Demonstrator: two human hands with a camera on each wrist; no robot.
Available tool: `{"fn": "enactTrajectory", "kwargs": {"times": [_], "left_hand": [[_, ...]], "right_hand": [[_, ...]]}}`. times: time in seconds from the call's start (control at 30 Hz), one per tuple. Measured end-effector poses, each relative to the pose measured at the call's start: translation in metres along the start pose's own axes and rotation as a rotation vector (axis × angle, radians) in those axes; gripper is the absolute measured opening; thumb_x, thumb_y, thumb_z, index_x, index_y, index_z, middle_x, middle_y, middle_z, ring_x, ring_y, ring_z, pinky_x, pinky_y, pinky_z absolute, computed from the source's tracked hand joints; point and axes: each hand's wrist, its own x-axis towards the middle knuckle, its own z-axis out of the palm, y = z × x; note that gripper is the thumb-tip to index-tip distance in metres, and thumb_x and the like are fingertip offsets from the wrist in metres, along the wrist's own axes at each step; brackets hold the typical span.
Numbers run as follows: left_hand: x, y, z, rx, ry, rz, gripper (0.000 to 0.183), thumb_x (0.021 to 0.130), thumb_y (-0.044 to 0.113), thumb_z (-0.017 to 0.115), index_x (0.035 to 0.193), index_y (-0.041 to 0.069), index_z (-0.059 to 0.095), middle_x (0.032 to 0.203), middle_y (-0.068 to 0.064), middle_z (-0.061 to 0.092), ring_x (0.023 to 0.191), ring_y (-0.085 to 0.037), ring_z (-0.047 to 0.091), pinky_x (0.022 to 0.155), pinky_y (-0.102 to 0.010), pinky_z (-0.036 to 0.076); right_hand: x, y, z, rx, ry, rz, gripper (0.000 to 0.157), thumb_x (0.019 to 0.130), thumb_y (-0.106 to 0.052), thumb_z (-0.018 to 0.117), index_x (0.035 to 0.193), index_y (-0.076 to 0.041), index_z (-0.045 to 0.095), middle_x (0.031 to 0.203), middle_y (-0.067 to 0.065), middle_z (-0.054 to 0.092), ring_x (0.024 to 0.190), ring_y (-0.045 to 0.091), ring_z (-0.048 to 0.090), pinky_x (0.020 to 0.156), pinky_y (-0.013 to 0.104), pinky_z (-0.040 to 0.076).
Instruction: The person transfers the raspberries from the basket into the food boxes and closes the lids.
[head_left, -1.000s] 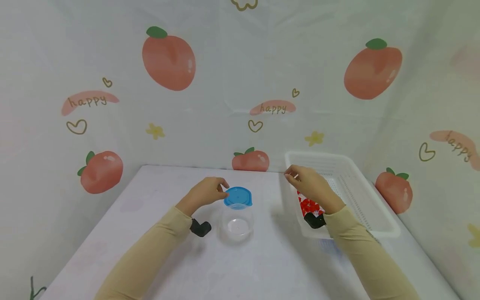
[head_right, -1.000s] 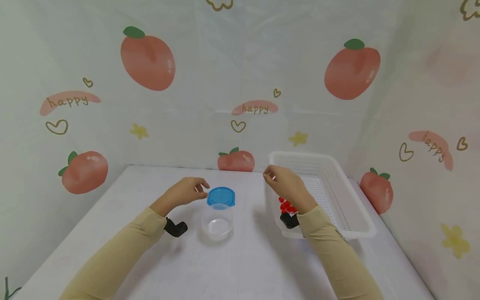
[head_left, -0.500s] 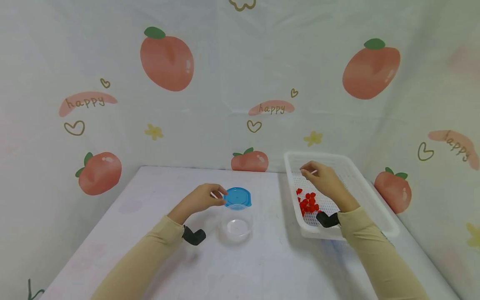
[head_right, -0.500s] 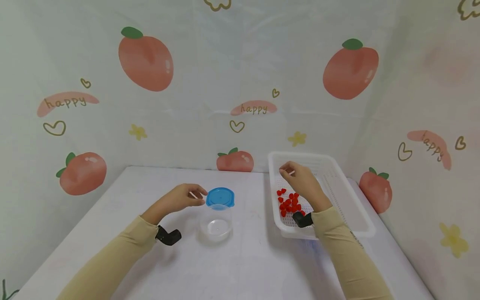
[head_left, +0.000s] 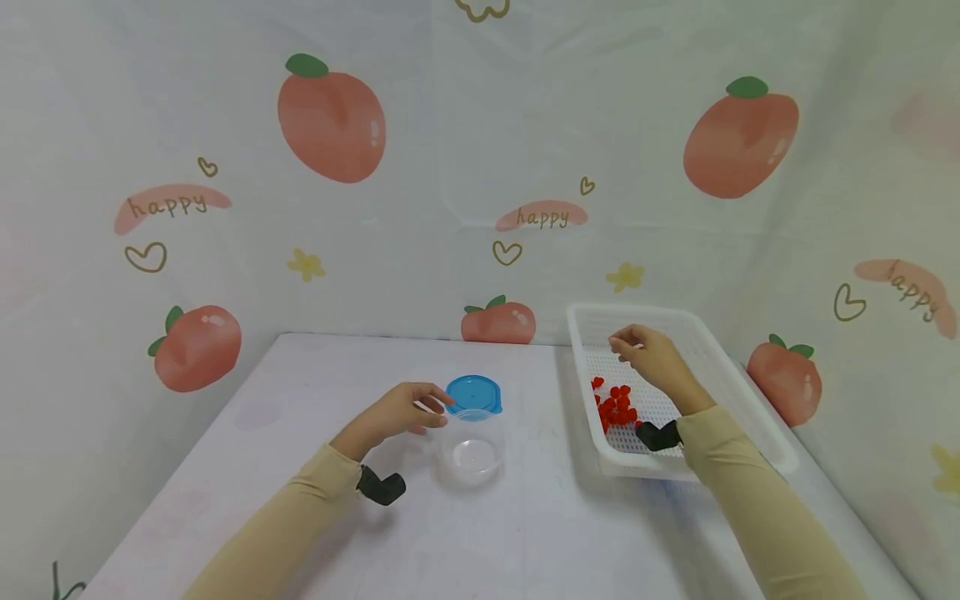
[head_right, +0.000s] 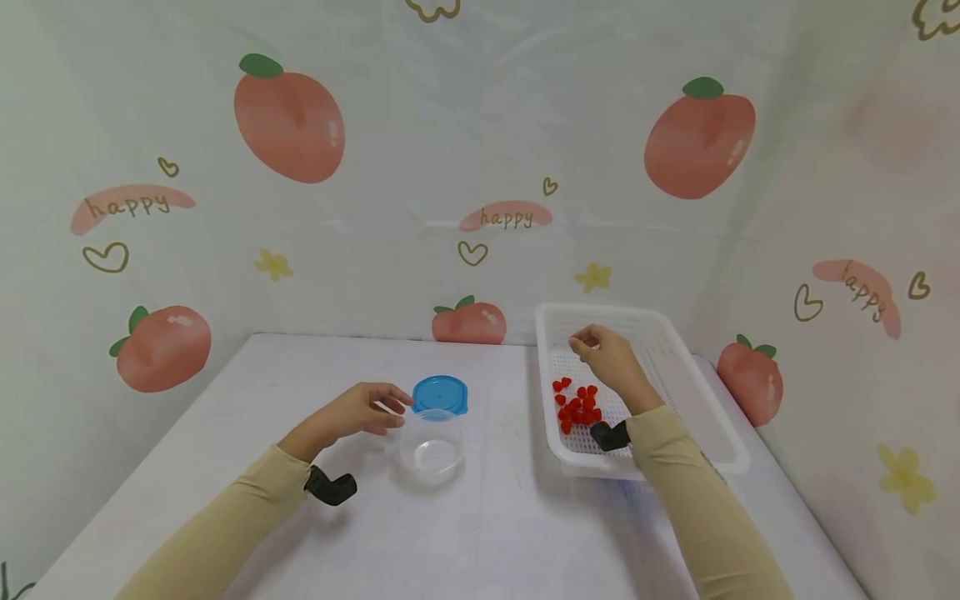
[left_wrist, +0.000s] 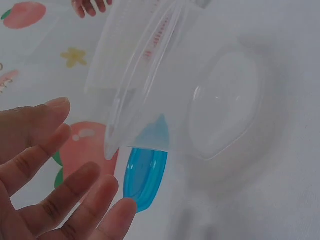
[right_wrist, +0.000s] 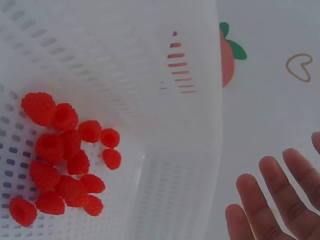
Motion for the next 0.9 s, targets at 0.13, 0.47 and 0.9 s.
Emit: {"fn": "enactTrajectory", "kwargs": {"times": [0.13, 0.47, 0.9], "left_hand": [[0.001, -0.004, 0.000, -0.030, -0.014, -0.008, 0.037, 0.086, 0.015, 0.072, 0.120, 0.003, 0.063, 0.114, -0.019, 0.062, 0.091, -0.018, 0.065, 0.082, -0.041, 0.058], [0.001, -0.006, 0.005, -0.054, -0.011, -0.039, 0.032, 0.087, 0.011, 0.070, 0.118, 0.004, 0.064, 0.110, -0.013, 0.063, 0.094, -0.020, 0.063, 0.083, -0.043, 0.058], [0.004, -0.010, 0.007, -0.081, -0.025, -0.046, 0.033, 0.086, 0.012, 0.072, 0.117, 0.005, 0.065, 0.113, -0.015, 0.062, 0.096, -0.020, 0.063, 0.081, -0.041, 0.058]], "right_hand": [[0.004, 0.005, 0.001, 0.020, -0.035, 0.008, 0.036, 0.099, -0.028, 0.053, 0.118, 0.002, 0.060, 0.106, 0.021, 0.066, 0.098, 0.035, 0.063, 0.076, 0.037, 0.054], [0.011, 0.018, 0.008, 0.044, -0.119, 0.032, 0.037, 0.098, -0.027, 0.055, 0.119, 0.003, 0.058, 0.111, 0.024, 0.062, 0.092, 0.028, 0.060, 0.081, 0.039, 0.054], [0.013, 0.032, 0.013, 0.055, -0.204, 0.047, 0.041, 0.097, -0.028, 0.056, 0.122, 0.005, 0.056, 0.120, 0.026, 0.058, 0.107, 0.042, 0.057, 0.094, 0.051, 0.050]]}}
